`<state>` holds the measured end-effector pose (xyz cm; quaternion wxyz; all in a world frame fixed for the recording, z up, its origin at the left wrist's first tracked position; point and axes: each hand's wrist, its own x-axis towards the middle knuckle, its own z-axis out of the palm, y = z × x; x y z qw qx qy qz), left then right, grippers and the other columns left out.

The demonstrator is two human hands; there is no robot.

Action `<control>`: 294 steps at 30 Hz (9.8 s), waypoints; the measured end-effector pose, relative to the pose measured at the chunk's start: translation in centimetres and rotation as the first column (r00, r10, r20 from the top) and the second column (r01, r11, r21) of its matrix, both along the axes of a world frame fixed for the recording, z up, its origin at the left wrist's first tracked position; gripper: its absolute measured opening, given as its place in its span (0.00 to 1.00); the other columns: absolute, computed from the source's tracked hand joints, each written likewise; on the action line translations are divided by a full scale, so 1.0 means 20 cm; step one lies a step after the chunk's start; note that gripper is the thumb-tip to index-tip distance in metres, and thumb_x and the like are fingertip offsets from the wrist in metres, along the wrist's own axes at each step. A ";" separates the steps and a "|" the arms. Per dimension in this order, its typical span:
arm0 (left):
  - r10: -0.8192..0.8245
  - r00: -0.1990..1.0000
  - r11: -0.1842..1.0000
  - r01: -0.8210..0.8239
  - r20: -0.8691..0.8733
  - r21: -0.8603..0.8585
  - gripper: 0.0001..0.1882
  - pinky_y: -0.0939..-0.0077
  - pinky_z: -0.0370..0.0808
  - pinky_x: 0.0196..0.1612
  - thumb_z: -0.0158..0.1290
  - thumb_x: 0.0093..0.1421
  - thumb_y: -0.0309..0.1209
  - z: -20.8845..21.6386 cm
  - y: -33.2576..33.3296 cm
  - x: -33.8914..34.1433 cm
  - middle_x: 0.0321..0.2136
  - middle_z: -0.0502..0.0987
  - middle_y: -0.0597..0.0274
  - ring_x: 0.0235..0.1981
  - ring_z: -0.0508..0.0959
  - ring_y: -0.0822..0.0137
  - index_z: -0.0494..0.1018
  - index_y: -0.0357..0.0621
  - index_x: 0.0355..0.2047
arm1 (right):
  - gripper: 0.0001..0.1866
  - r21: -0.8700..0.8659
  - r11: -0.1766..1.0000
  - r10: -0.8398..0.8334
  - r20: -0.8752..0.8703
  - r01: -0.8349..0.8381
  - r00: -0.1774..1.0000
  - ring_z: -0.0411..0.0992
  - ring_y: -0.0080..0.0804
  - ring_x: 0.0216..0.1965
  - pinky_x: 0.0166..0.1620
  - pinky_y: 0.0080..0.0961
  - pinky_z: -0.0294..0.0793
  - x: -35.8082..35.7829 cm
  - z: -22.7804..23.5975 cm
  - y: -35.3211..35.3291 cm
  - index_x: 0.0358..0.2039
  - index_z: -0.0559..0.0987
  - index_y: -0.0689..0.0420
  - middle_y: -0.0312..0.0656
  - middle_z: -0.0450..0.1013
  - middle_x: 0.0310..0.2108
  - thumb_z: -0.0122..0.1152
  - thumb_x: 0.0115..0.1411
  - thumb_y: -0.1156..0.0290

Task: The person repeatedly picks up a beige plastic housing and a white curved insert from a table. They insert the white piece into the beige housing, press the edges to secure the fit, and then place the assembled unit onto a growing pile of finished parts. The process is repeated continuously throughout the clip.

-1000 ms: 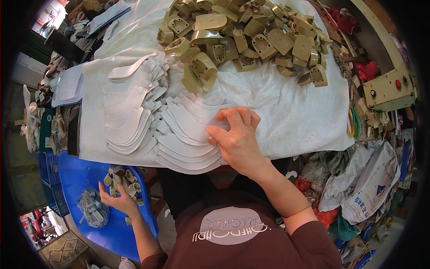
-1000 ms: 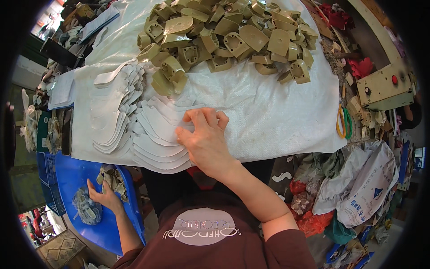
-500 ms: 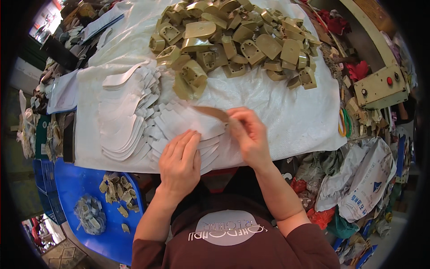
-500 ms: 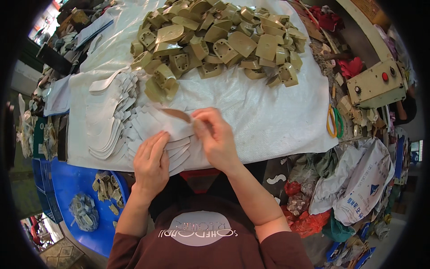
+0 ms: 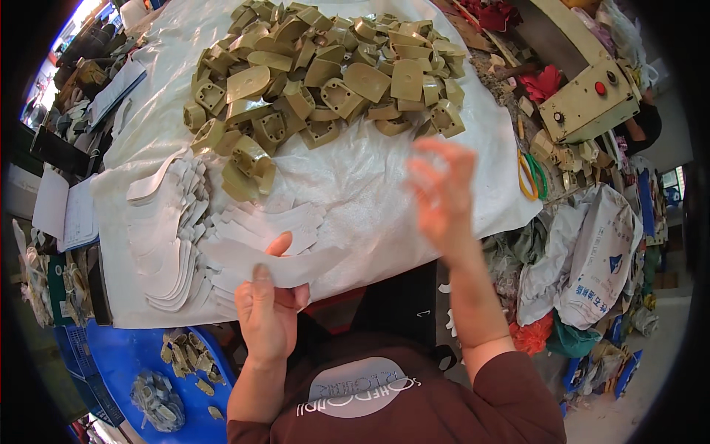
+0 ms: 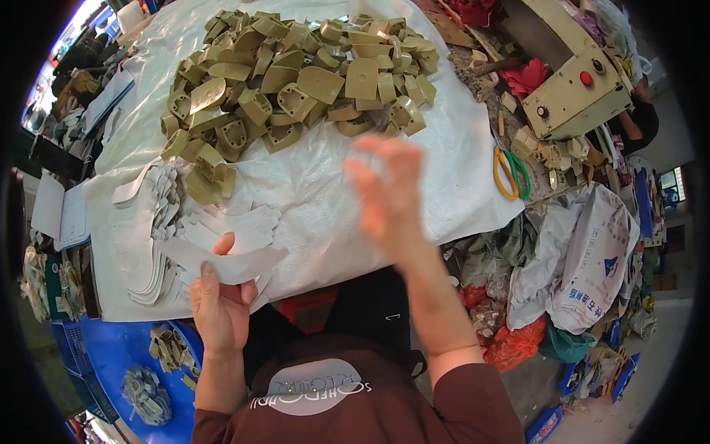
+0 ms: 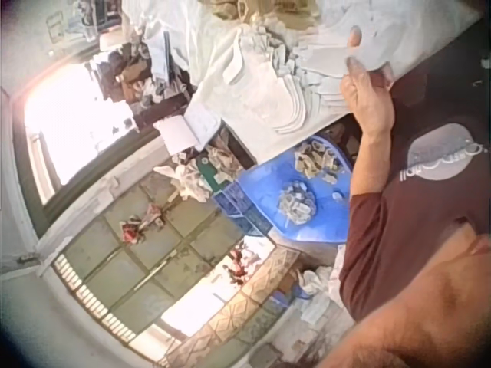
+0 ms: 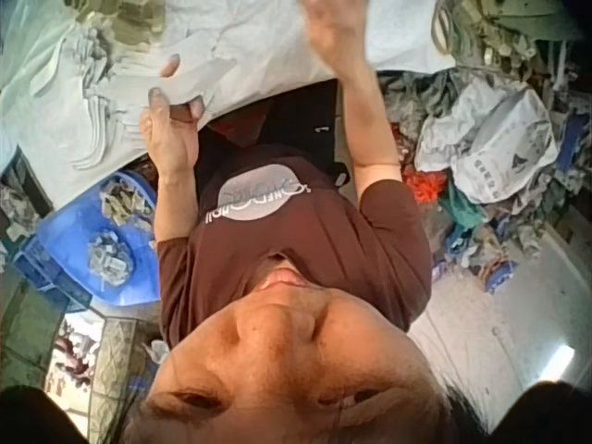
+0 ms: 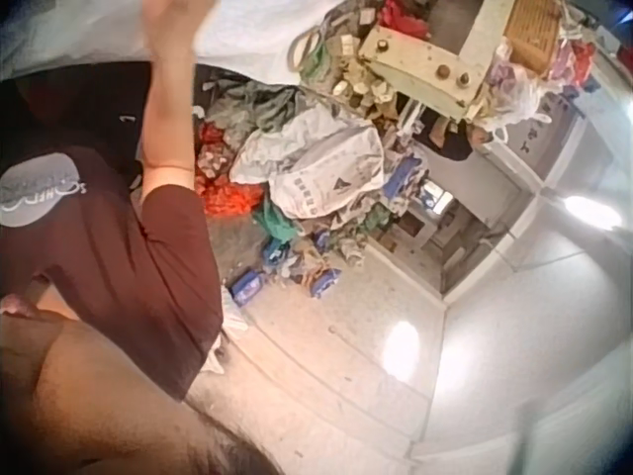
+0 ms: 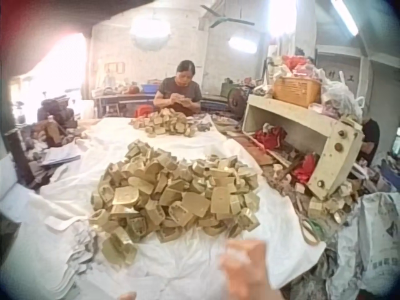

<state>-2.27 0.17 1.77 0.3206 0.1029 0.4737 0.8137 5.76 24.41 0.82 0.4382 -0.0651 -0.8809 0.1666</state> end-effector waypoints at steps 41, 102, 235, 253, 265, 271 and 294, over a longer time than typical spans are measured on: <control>-0.068 0.997 0.996 0.069 0.028 -0.059 0.24 0.79 0.66 0.28 0.40 0.68 0.41 -0.06 -0.03 0.05 0.28 0.75 0.57 0.24 0.71 0.73 0.70 0.27 0.46 | 0.03 0.164 0.982 -0.186 0.800 0.090 0.570 0.72 0.45 0.30 0.32 0.39 0.71 0.09 0.20 -0.09 0.28 0.74 0.59 0.47 0.68 0.24 0.55 0.50 0.76; -0.037 0.337 0.846 -0.490 -0.941 -0.209 0.13 0.71 0.74 0.36 0.51 0.56 0.16 -0.08 0.02 0.16 0.36 0.78 0.48 0.35 0.78 0.56 0.74 0.32 0.42 | 0.24 -0.071 0.968 0.250 0.350 -0.241 0.903 0.63 0.34 0.35 0.41 0.39 0.50 0.07 0.10 -0.49 0.37 0.74 0.50 0.32 0.68 0.31 0.60 0.34 0.81; 0.128 0.962 0.987 -0.147 -0.242 -0.062 0.26 0.75 0.69 0.45 0.37 0.66 0.43 -0.11 0.11 0.20 0.44 0.68 0.57 0.42 0.70 0.70 0.53 0.41 0.60 | 0.24 -0.882 0.082 0.569 -0.341 -0.464 0.748 0.61 0.37 0.51 0.55 0.30 0.60 0.10 -0.15 -0.66 0.60 0.62 0.59 0.45 0.61 0.52 0.40 0.68 0.60; -0.204 0.693 0.960 0.003 -0.691 -0.280 0.47 0.72 0.73 0.40 0.51 0.61 0.41 -0.12 0.06 0.14 0.39 0.70 0.47 0.35 0.75 0.61 0.27 0.44 0.65 | 0.22 -0.574 0.785 0.476 0.318 -0.233 0.820 0.67 0.33 0.25 0.30 0.26 0.69 0.07 0.04 -0.46 0.41 0.74 0.61 0.41 0.68 0.26 0.63 0.55 0.57; -0.309 0.559 0.896 -0.099 -0.769 -0.432 0.29 0.77 0.73 0.26 0.62 0.40 0.16 -0.02 0.01 0.05 0.33 0.72 0.58 0.27 0.73 0.67 0.69 0.40 0.45 | 0.13 -0.967 -0.173 0.590 -0.252 -0.185 0.767 0.64 0.14 0.26 0.28 0.15 0.65 0.07 -0.11 -0.38 0.34 0.75 0.60 0.29 0.69 0.25 0.52 0.65 0.62; -0.326 0.466 0.880 -0.170 -0.823 -0.444 0.29 0.77 0.71 0.24 0.62 0.38 0.17 0.00 0.04 0.06 0.30 0.71 0.59 0.24 0.72 0.67 0.69 0.40 0.44 | 0.08 -0.893 0.364 0.574 -0.010 -0.266 0.819 0.64 0.14 0.25 0.26 0.15 0.63 0.09 -0.09 -0.40 0.30 0.74 0.59 0.29 0.70 0.25 0.56 0.62 0.68; -0.171 0.152 0.769 -0.598 -0.974 -0.228 0.27 0.70 0.71 0.20 0.70 0.33 0.29 -0.09 0.08 0.15 0.20 0.71 0.55 0.17 0.74 0.57 0.66 0.37 0.31 | 0.16 -0.917 0.329 0.427 -0.068 -0.225 0.902 0.69 0.22 0.37 0.40 0.20 0.69 0.10 -0.11 -0.58 0.51 0.70 0.63 0.42 0.72 0.38 0.45 0.67 0.68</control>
